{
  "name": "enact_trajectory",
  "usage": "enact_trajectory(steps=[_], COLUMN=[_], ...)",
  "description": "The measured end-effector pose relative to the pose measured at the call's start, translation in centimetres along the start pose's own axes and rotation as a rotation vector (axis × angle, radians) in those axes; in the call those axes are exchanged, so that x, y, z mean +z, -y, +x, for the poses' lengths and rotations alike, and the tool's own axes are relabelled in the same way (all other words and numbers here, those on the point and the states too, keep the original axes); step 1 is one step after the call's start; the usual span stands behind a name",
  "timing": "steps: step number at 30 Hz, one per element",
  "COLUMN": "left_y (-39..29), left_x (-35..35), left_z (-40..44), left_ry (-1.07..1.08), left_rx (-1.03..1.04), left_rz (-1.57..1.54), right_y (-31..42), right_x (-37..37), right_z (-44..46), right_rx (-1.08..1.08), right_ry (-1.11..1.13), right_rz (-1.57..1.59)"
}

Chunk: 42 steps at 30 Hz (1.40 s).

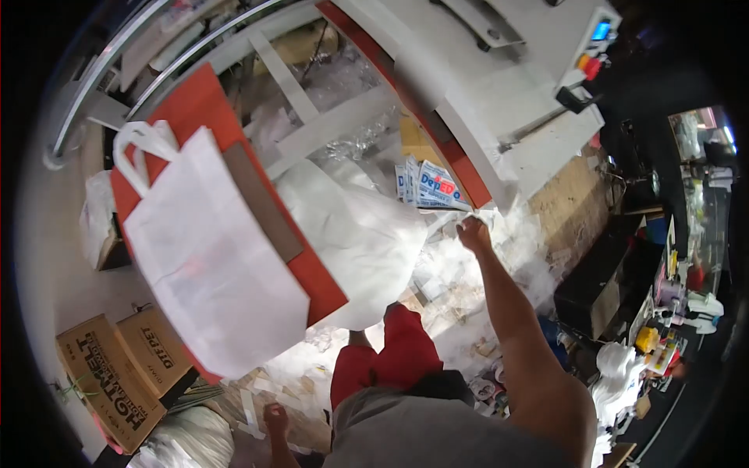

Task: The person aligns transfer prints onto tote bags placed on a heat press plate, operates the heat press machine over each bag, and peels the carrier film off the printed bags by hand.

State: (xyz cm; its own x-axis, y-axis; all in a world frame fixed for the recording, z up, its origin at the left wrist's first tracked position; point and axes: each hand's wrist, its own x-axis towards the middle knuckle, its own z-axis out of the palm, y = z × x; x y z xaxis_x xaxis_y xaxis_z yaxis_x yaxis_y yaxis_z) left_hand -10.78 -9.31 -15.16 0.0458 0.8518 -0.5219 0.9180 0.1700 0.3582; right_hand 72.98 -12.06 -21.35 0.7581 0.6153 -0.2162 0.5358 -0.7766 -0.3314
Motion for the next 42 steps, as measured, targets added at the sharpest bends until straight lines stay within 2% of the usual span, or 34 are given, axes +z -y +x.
enact_trajectory(steps=[1,2,3,5,8,10,12,15,17,18,20,21,22,24,25,26,28,29,31,32,34,35,36,38,40,42], left_y=[-1.5,-3.1,-4.3,-8.0,-16.0,-14.5,-16.9,-18.1,-17.9,-17.9,-19.1,-20.2,-21.3,-24.1,-25.5,-26.5,-28.3,-28.4,-27.7,-26.7,-23.5,-21.7,-20.1,-17.3,-14.7,-14.0], left_x=[1.2,2.0,3.2,4.8,5.4,7.5,7.8,8.0,8.1,8.0,7.9,7.9,7.8,7.9,8.1,7.9,7.0,6.6,5.9,5.8,5.9,6.2,6.6,7.1,8.3,9.1], left_z=[-1.2,-2.8,-3.7,-4.3,-3.1,-2.6,-2.5,-2.5,-2.7,-2.8,-2.6,-2.2,-1.6,-0.6,0.0,0.6,1.7,2.0,2.0,1.8,1.3,0.9,0.6,-0.2,-1.1,-1.5], left_ry=[0.113,0.228,0.244,0.410,0.449,0.475,0.461,0.480,0.489,0.499,0.476,0.495,0.512,0.496,0.487,0.472,0.499,0.491,0.410,0.418,0.434,0.437,0.444,0.504,0.516,0.517], left_rx=[-0.067,-0.138,-0.162,-0.171,-0.265,-0.306,-0.325,-0.251,-0.261,-0.262,-0.226,-0.189,-0.149,-0.042,0.051,0.065,0.190,0.193,0.128,0.120,0.045,0.019,0.015,-0.108,-0.123,-0.137], left_rz=[-0.005,-0.006,0.004,-0.072,-0.131,-0.228,-0.240,-0.226,-0.209,-0.196,-0.185,-0.200,-0.216,-0.278,-0.332,-0.340,-0.356,-0.356,-0.375,-0.367,-0.274,-0.254,-0.252,-0.136,-0.085,-0.037], right_y=[-2.5,-2.1,-3.0,-6.1,-10.2,-12.3,-13.8,-13.9,-11.5,-10.1,-7.2,-8.3,-10.0,-7.4,-6.5,-6.3,-10.3,-11.5,-14.4,-16.4,-18.3,-18.0,-15.1,-9.7,-8.2,-6.1], right_x=[1.5,0.7,1.0,2.6,4.2,5.2,6.1,6.2,4.4,2.6,-1.2,0.7,1.1,0.2,-0.1,0.0,3.4,4.0,5.3,6.0,6.7,5.8,4.6,3.7,4.2,4.9], right_z=[2.6,4.1,6.7,11.7,16.9,18.4,18.8,18.5,16.8,15.9,14.1,12.5,11.6,8.4,8.1,8.8,12.3,13.6,14.7,15.2,15.2,15.1,13.9,9.8,7.6,5.8], right_rx=[0.059,-0.216,-0.311,-0.276,-0.189,-0.171,-0.170,-0.192,-0.206,-0.208,-0.247,-0.558,-0.427,-0.519,-0.188,-0.200,-0.200,-0.207,-0.154,-0.142,-0.201,-0.363,-0.359,0.544,0.776,0.708], right_ry=[-0.048,-0.276,-0.336,-0.237,-0.008,0.082,0.099,0.070,-0.067,-0.066,0.186,-0.086,-0.080,-0.371,-0.230,-0.247,-0.278,-0.280,-0.249,-0.243,-0.200,-0.180,-0.173,0.068,0.106,0.061], right_rz=[0.011,0.087,0.080,-0.089,-0.311,-0.407,-0.486,-0.528,-0.381,-0.376,-0.025,0.042,-0.024,-0.121,-0.001,0.005,0.927,0.932,0.740,0.739,-0.062,-0.138,-0.141,0.610,0.771,0.993])
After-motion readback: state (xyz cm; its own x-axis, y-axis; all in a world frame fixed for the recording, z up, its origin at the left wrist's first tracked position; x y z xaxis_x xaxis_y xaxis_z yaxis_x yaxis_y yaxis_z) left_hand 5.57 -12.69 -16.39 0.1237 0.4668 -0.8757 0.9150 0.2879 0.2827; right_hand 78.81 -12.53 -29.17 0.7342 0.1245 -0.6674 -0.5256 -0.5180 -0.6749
